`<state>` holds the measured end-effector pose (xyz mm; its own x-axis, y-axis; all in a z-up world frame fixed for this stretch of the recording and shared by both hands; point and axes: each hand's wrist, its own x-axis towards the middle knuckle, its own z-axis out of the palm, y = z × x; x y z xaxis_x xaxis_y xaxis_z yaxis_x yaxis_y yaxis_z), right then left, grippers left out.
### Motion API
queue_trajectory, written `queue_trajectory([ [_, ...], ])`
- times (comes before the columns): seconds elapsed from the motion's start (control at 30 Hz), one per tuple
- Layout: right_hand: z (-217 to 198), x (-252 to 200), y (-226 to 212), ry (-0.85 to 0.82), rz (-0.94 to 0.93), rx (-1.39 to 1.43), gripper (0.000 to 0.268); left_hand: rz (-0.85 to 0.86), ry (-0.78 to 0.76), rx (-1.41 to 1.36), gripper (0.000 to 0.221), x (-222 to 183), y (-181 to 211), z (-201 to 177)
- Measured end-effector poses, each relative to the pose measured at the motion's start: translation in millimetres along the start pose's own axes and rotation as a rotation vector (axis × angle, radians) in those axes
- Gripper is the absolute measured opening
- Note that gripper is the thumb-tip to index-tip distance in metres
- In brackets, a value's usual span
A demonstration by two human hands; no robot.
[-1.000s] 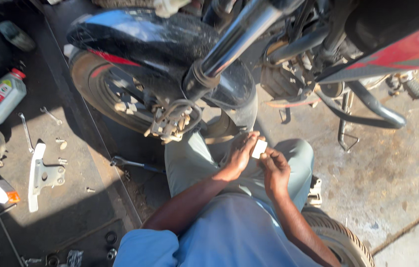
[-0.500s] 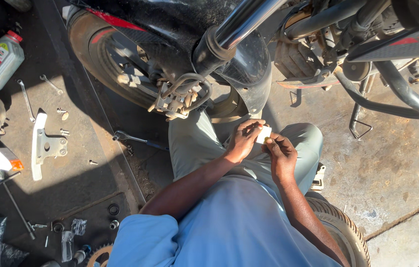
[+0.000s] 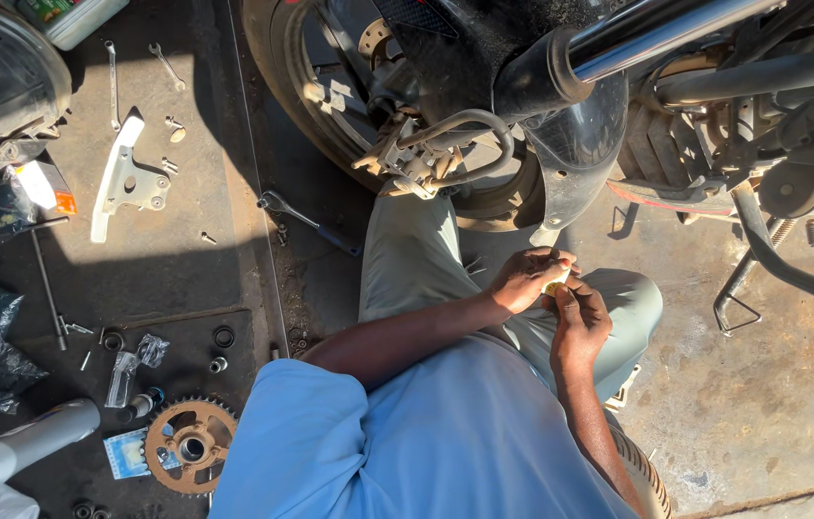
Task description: The person manipulates internal wiring near the headlight of a motorcycle using pliers and handles a matchbox while sitting on the floor.
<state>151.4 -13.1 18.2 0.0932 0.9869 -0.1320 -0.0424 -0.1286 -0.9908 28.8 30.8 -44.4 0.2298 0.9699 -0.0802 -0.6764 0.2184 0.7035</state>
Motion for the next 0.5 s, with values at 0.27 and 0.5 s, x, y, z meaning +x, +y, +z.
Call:
queue_trajectory([
  [0.27,4.4,-1.2,7.2,-0.03,0.036,0.029,0.021,-0.006,0.042,0.019,0.035,-1.9,-0.5,-4.6],
  [0.5,7.4,4.6,5.5,-0.056,-0.081,-0.029,0.037,0.016,0.0,-0.026,0.04,5.7,14.2,3.6],
])
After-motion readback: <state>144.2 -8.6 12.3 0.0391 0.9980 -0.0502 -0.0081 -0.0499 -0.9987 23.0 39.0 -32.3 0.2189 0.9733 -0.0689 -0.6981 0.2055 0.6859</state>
